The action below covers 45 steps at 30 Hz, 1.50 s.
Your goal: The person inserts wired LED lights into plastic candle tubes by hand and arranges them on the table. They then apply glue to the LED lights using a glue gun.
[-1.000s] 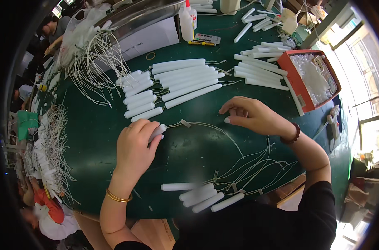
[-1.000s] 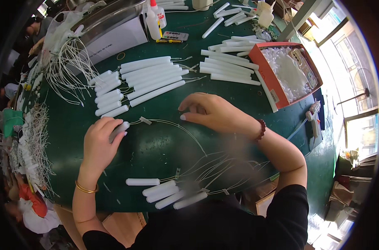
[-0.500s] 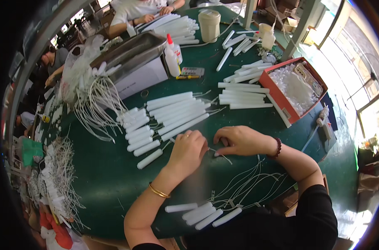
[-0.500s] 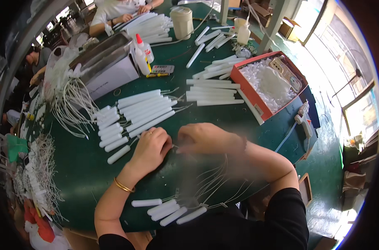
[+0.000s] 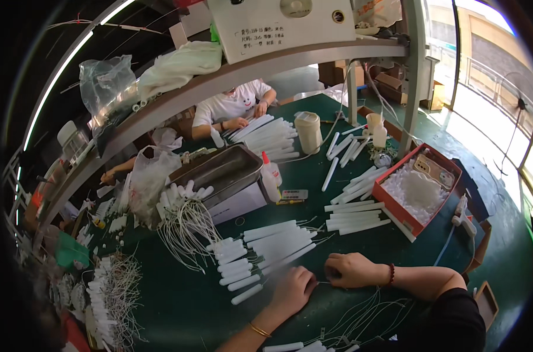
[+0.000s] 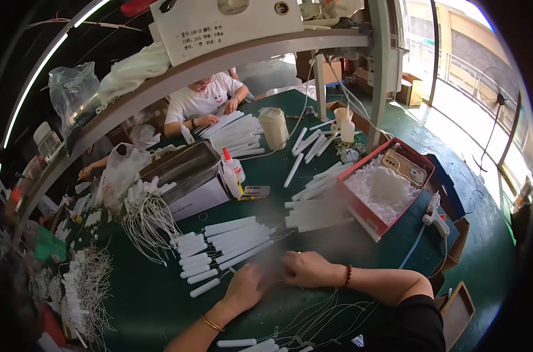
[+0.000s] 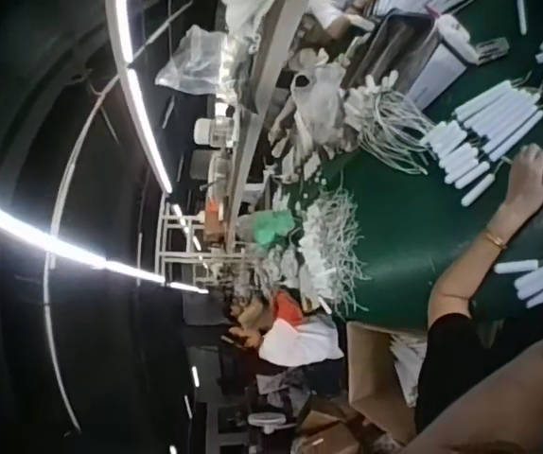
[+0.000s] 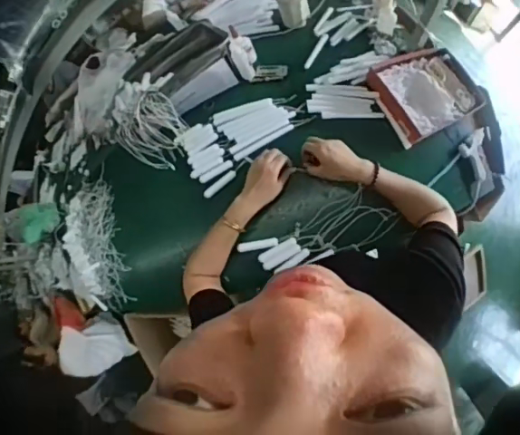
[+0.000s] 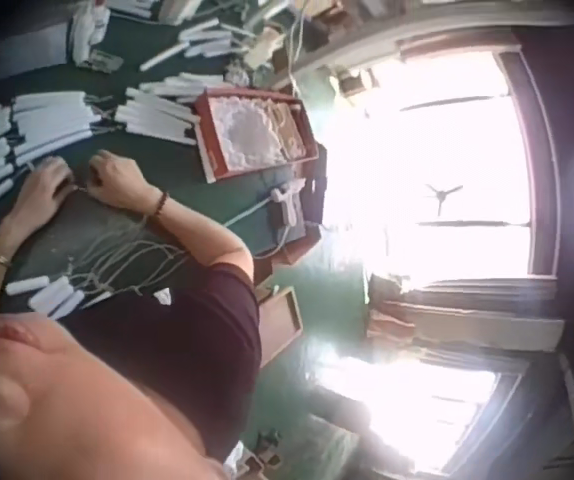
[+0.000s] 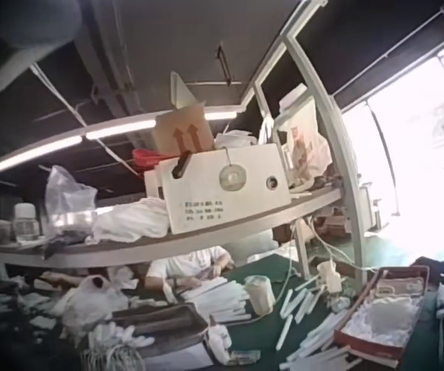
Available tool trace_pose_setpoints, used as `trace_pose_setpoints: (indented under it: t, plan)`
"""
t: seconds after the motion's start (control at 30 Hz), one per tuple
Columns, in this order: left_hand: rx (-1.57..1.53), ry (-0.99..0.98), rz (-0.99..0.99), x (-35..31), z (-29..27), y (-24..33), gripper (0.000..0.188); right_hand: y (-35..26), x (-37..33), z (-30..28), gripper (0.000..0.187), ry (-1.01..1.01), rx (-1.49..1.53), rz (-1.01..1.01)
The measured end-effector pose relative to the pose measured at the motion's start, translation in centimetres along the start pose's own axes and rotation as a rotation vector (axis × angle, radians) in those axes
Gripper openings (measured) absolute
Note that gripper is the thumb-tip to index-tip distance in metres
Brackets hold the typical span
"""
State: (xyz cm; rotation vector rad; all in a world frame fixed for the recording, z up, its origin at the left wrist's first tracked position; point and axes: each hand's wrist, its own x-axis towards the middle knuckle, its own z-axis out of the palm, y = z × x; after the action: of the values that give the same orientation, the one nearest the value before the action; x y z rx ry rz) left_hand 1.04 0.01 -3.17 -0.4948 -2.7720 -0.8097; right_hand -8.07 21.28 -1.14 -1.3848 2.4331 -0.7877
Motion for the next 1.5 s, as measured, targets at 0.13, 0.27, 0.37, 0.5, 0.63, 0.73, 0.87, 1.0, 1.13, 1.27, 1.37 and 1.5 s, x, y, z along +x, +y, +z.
trace_pose_setpoints:
  t: [0.13,0.27,0.37,0.5,0.63,0.73,0.87,1.0,1.13,1.27,1.37,1.5]
  plan:
    - [0.045,0.066,0.096,1.1,1.7,-1.4,0.015,-0.2,0.5,-1.0,0.036,0.085,0.011,0.016]
    - [-0.008,0.148,-0.017,2.2,0.2,-0.1,0.011,0.1,0.7,-2.0,0.033,0.074,-0.029,-0.056]
    - [-0.052,0.149,-0.068,2.2,-0.2,-0.2,0.009,0.0,1.2,-2.3,0.027,0.093,-0.014,-0.032]
    - [-0.127,0.168,-0.116,2.2,0.3,-0.3,0.009,0.8,1.1,-1.8,0.022,0.119,0.056,0.025]
    - [-0.134,0.164,-0.111,1.5,0.6,-0.1,0.009,1.1,0.7,-1.8,0.019,0.096,0.188,0.066]
    - [-0.136,0.147,-0.096,1.6,0.2,0.3,0.010,1.8,0.7,-2.1,0.018,0.115,0.299,-0.007]
    - [-0.196,0.225,0.070,2.0,0.3,-0.1,0.021,1.8,1.4,-3.3,0.024,0.006,0.752,0.216]
    - [-0.256,0.205,0.047,2.0,0.2,0.0,0.021,2.1,1.7,-4.7,0.031,0.013,0.864,0.283]
    - [-0.366,0.130,-0.198,2.2,-0.1,0.3,0.016,2.4,1.5,-5.1,0.030,-0.078,0.797,0.262]
    - [-0.390,0.248,-0.204,1.7,0.6,0.0,0.011,2.7,1.9,-6.1,0.028,-0.178,0.673,0.285]
    - [-0.380,0.284,-0.209,1.8,0.4,0.3,0.007,3.9,1.4,-7.0,0.024,0.140,0.042,0.094]
    - [-0.447,0.383,-0.179,1.6,0.5,-0.5,0.004,5.8,0.4,-7.1,0.024,0.165,-0.522,0.237]
